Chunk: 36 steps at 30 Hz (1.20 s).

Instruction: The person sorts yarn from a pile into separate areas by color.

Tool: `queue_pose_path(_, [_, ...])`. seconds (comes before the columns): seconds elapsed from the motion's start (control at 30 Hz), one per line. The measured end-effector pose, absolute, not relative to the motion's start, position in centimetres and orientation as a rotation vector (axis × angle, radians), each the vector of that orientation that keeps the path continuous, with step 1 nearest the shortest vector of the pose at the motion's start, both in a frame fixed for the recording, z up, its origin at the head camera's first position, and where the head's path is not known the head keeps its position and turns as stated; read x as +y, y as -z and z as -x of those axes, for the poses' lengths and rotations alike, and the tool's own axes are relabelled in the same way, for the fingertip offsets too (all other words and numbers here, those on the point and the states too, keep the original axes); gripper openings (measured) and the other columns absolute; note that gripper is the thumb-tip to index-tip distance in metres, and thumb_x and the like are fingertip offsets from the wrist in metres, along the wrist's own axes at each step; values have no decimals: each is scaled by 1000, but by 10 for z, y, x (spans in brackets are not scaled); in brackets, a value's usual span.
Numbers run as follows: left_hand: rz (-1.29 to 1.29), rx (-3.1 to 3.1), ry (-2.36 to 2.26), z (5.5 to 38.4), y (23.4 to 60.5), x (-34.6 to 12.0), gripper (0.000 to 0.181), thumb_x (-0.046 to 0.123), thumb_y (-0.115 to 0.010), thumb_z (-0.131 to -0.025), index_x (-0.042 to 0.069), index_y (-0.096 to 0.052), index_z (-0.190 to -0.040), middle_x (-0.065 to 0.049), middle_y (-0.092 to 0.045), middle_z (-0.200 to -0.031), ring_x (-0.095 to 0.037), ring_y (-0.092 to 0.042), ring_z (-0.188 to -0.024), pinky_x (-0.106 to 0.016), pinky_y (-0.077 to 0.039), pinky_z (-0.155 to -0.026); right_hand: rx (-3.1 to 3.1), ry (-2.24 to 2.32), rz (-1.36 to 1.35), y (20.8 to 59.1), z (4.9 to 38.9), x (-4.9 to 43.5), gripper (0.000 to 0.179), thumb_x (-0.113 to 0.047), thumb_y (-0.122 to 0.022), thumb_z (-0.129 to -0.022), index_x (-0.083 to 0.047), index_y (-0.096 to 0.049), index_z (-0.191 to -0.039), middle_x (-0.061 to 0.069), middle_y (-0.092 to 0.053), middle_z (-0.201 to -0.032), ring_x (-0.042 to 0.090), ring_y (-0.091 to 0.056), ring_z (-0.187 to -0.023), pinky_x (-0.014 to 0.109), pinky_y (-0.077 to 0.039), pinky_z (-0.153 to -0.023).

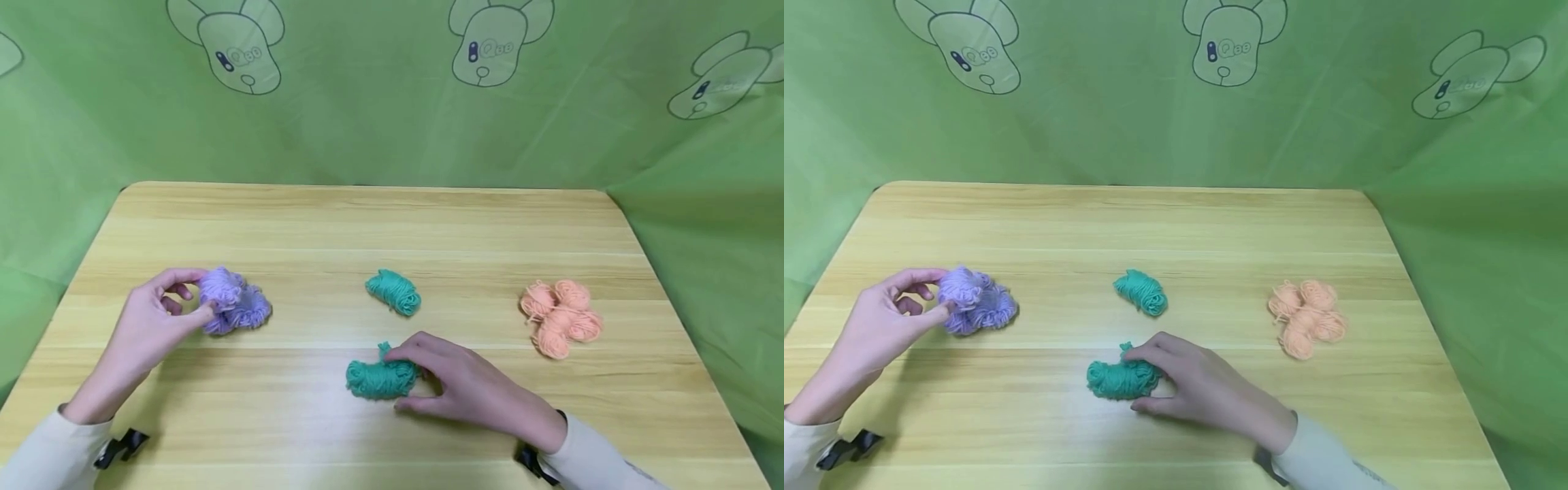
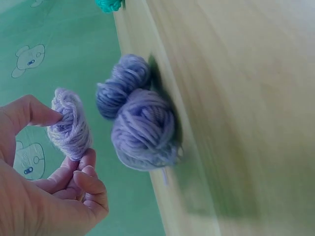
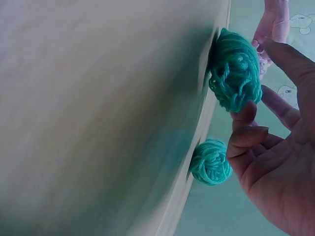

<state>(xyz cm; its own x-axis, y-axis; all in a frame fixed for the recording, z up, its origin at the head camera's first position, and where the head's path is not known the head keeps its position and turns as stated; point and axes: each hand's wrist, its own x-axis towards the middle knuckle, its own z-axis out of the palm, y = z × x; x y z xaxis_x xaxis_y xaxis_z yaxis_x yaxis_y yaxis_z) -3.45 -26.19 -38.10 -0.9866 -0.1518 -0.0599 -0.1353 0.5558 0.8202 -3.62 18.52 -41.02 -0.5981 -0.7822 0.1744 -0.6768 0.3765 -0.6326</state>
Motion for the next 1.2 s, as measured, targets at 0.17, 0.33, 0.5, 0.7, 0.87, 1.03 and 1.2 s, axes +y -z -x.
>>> queue_pose_path(0.17, [-265,-2796,1438,33,385,-265,58,3,-81,-89,-4,-63,-143,-14,-57,-110,-11,-50,-74,-24,-46,-52,2490,980,1329,411,36,185,54,-26,-88,-95,-20,-67,-144,-8,-67,-129,6,-62,-98,24,-57,-81])
queue_pose_path(0.33, [-253,-2828,1440,33,389,-266,60,4,-81,-88,-4,-62,-145,-15,-56,-111,-13,-52,-75,-25,-48,-54,2502,985,1357,413,36,182,49,-18,-87,-95,-18,-69,-140,-9,-68,-123,7,-56,-84,17,-49,-71])
queue_pose_path(0.5, [-223,-2856,1434,31,391,-267,62,3,-79,-90,-6,-58,-147,-17,-57,-113,-18,-54,-83,-25,-52,-59,2499,1001,1379,416,37,180,46,-15,-87,-94,-16,-70,-137,-7,-70,-123,7,-57,-85,17,-50,-72])
queue_pose_path(0.7, [-171,-2892,1436,29,396,-268,64,3,-74,-96,-10,-49,-153,-21,-59,-120,-24,-55,-98,-23,-52,-69,2483,984,1371,415,37,178,43,-10,-84,-95,-15,-70,-135,-7,-70,-117,5,-56,-80,15,-49,-70])
queue_pose_path(0.87, [-158,-2874,1468,27,394,-267,65,6,-72,-99,-7,-46,-157,-23,-55,-132,-22,-51,-103,-23,-50,-74,2469,981,1379,413,39,176,38,-6,-82,-95,-16,-71,-130,-8,-69,-107,1,-51,-74,15,-46,-65])
queue_pose_path(1.03, [-127,-2843,1461,25,393,-266,62,10,-73,-102,-5,-47,-156,-22,-54,-135,-17,-49,-100,-22,-49,-73,2461,983,1359,411,42,175,30,-4,-81,-95,-17,-73,-121,-9,-70,-102,-1,-49,-71,15,-46,-63])
queue_pose_path(1.2, [-141,-2837,1448,26,390,-262,63,19,-75,-103,-5,-48,-155,-23,-54,-138,-23,-50,-103,-23,-50,-73,2470,978,1347,410,44,175,28,0,-80,-92,-18,-75,-113,-13,-66,-94,-3,-47,-69,16,-46,-61])
